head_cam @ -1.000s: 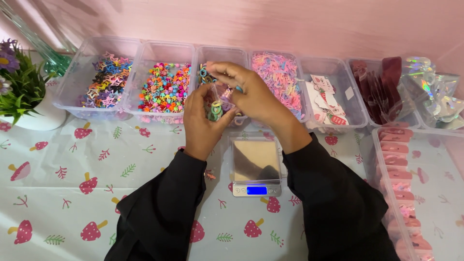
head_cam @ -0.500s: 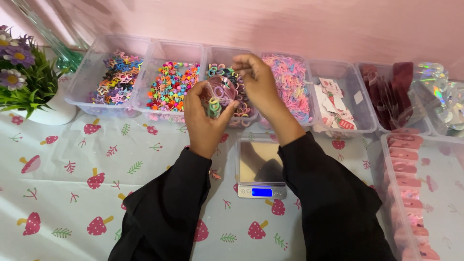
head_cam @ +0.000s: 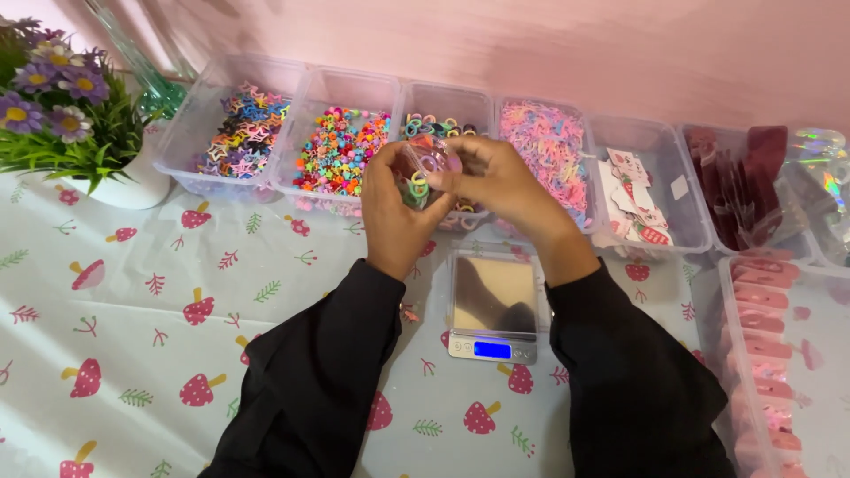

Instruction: Sorting and packing small hair accessories from various bins into individual plastic bags and occasionally using a digital scale.

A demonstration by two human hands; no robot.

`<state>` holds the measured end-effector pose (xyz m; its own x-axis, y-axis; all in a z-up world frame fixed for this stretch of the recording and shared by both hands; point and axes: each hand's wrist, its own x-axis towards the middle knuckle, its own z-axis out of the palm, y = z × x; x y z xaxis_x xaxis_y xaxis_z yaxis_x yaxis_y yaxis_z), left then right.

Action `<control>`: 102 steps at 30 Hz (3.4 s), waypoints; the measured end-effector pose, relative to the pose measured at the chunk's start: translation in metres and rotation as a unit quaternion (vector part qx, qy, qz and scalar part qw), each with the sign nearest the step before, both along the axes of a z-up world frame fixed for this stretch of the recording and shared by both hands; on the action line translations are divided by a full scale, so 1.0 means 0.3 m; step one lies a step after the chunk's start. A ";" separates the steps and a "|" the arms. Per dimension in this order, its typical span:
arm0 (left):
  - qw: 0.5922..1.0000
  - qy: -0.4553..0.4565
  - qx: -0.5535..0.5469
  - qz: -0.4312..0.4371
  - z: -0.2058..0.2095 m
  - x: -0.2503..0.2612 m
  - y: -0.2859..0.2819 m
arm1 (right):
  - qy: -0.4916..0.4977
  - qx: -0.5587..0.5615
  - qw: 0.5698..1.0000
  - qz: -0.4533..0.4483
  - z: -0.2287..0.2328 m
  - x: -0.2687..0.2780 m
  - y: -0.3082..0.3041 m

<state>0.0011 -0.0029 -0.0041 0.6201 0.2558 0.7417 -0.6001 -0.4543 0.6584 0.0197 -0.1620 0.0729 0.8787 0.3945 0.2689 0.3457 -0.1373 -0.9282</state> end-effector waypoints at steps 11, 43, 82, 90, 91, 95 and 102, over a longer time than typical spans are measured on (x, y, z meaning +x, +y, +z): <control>0.989 -0.008 -0.054 -0.136 0.038 -0.107 -0.060 | -0.057 0.003 0.998 -0.037 0.030 -0.075 -0.062; 0.912 0.170 -0.172 -0.332 0.087 -0.278 -0.192 | -0.073 0.058 0.988 -0.124 -0.038 -0.302 -0.279; 0.944 0.178 -0.168 -0.220 -0.062 -0.201 -0.127 | -0.110 0.055 0.979 -0.160 -0.139 -0.247 -0.336; 0.984 -0.098 0.136 0.064 -0.257 -0.014 0.199 | -0.007 0.083 0.928 -0.363 -0.008 -0.360 -0.622; 0.985 -0.098 0.135 0.053 -0.276 -0.008 0.229 | -0.007 0.082 0.924 -0.374 0.004 -0.383 -0.671; 0.971 -0.113 0.182 0.104 -0.315 -0.001 0.288 | -0.022 0.179 0.880 -0.439 0.100 -0.510 -0.860; 0.987 -0.075 0.140 0.024 -0.349 -0.014 0.259 | 0.038 0.075 0.799 -0.596 0.158 -0.600 -1.214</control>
<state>-0.0031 0.0747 -0.1086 0.4895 0.0544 0.8703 -0.6547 -0.6363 0.4080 -0.1602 -0.5261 0.1202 0.6225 -0.7656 0.1621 -0.0053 -0.2112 -0.9774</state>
